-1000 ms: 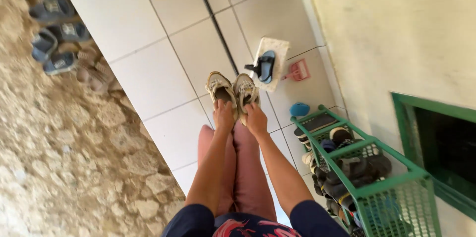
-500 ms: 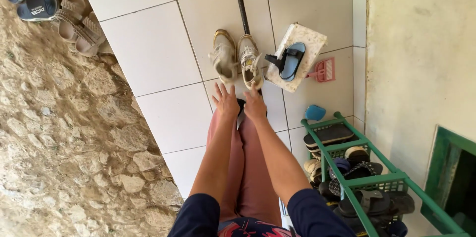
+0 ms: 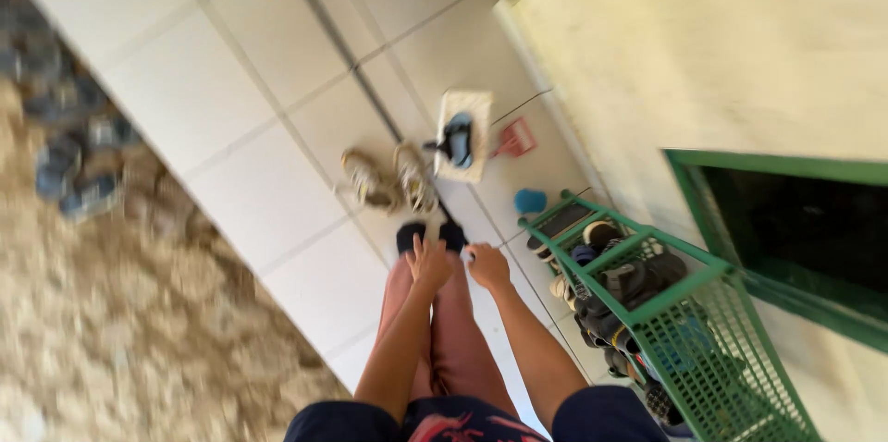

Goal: The person is picking up various pairs of shoes and sandals from the tiled floor and organizing them by placing them into a green plastic shoe rack.

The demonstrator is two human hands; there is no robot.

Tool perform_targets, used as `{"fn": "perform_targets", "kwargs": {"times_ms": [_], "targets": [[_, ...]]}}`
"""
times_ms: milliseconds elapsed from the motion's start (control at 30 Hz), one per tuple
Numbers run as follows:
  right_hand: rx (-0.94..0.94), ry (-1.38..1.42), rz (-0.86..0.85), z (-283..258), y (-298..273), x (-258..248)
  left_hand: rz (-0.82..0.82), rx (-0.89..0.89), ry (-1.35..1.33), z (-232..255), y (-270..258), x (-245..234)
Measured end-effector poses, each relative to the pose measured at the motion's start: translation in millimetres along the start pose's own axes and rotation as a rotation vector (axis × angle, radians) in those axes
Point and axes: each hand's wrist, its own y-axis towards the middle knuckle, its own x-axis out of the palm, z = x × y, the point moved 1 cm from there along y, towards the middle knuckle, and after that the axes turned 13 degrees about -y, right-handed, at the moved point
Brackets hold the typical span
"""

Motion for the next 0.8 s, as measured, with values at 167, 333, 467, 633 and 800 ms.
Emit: {"fn": "perform_targets", "kwargs": {"times_ms": [167,333,467,633,800], "targets": [[0.179,0.271,0.164,28.2,-62.2,-71.2,-0.157,0.169,0.14,81.4,-42.9,-30.0],[0.31,0.594,0.366,45.8,-136.7,-115.3,-0.243,0.423,0.262,135.1,-82.3,-18.6],[0.352,0.84,0.584,67.7,-195.0,-132.6,-0.281,0.673,0.347,178.3,-108.5,15.6],[0.432,1.023,0.794,100.7,-260.7,-115.4,-0.33,0.885,0.5,216.9,-154.5,59.3],[0.602,1.164,0.86,145.6,-324.0,-100.3,-0.371,0.951,0.56,254.5,-200.2,108.7]]}}
